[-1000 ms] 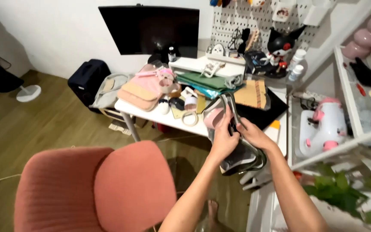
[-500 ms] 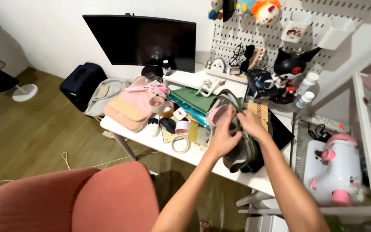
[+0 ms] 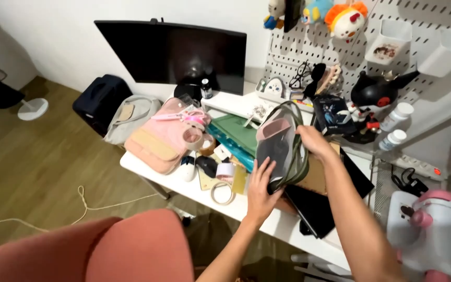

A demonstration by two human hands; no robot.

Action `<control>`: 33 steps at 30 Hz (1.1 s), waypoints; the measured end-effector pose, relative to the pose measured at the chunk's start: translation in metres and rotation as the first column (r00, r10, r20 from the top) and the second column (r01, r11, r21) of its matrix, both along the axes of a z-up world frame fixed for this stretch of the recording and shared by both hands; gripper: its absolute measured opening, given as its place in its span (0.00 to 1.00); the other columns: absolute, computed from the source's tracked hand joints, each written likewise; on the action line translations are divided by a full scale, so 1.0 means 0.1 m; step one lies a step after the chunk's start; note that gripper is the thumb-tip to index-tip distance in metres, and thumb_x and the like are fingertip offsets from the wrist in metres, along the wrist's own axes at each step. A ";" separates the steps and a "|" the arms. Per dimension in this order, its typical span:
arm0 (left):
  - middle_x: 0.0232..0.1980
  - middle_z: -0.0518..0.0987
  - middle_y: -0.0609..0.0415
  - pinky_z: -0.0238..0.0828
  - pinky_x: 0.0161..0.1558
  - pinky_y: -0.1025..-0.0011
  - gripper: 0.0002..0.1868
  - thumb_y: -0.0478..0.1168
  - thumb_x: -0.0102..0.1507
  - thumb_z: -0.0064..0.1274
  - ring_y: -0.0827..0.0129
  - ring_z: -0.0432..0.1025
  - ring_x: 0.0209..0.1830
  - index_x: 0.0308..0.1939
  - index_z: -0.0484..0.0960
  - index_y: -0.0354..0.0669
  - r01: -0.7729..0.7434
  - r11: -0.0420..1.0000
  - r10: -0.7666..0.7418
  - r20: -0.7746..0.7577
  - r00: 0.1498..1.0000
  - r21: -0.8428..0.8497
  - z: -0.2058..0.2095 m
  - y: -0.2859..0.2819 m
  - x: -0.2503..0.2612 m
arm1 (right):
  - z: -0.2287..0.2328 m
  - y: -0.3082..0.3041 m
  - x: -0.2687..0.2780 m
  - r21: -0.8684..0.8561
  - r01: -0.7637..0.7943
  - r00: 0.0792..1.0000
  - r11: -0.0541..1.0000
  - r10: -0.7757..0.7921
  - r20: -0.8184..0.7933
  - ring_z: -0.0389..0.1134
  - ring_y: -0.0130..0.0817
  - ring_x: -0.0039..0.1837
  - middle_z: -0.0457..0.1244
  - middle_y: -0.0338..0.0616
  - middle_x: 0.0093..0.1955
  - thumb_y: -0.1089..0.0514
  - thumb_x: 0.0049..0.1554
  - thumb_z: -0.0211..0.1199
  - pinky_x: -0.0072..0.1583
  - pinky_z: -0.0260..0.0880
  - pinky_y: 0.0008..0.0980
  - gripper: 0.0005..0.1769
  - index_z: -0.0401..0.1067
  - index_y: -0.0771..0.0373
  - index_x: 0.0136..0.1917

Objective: Organizing plush toys and small items on a desk and packing them into a bag.

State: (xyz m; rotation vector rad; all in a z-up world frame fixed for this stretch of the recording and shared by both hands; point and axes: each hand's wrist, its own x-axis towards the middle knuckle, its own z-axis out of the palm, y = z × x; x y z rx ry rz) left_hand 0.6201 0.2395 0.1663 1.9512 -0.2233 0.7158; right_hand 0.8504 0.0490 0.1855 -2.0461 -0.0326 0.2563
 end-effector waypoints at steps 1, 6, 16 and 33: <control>0.82 0.66 0.48 0.53 0.81 0.51 0.50 0.52 0.57 0.67 0.43 0.52 0.86 0.80 0.63 0.43 0.002 1.000 -0.002 0.000 1.000 -0.004 0.07 0.06 0.05 | -0.09 -0.05 0.07 -0.004 0.002 1.000 1.000 -0.002 0.000 0.65 0.43 0.50 0.68 0.57 0.47 0.51 0.62 0.50 0.53 0.65 0.41 0.24 0.74 0.77 0.50; 0.80 0.67 0.46 0.43 0.79 0.45 0.45 0.52 0.56 0.70 0.45 0.55 0.84 0.75 0.69 0.50 0.280 0.947 -0.281 -0.016 0.959 0.160 0.04 0.45 0.52 | 0.06 -0.09 0.24 0.044 -0.241 0.969 0.970 0.237 0.069 0.64 0.32 0.53 0.67 0.46 0.50 0.52 0.62 0.48 0.55 0.65 0.31 0.20 0.74 0.69 0.53; 0.80 0.54 0.37 0.43 0.72 0.48 0.56 0.56 0.52 0.70 0.48 0.47 0.79 0.76 0.56 0.42 0.043 0.980 -0.067 -0.119 0.991 -0.192 0.05 1.08 1.91 | 0.25 -0.41 0.94 -0.141 -0.465 0.878 0.874 0.476 0.054 0.64 0.30 0.56 0.66 0.41 0.50 0.54 0.61 0.52 0.60 0.63 0.29 0.18 0.76 0.70 0.49; 0.37 0.80 0.48 0.70 0.39 0.73 0.13 0.33 0.61 0.58 0.72 0.70 0.32 0.49 0.81 0.32 -0.121 0.898 0.018 -0.238 0.971 -0.422 -0.54 0.69 2.01 | 1.11 1.41 -0.15 -0.435 -0.397 0.667 0.808 0.579 0.468 0.68 0.44 0.58 0.66 0.43 0.59 0.56 0.47 0.69 0.57 0.69 0.40 0.22 0.75 0.57 0.56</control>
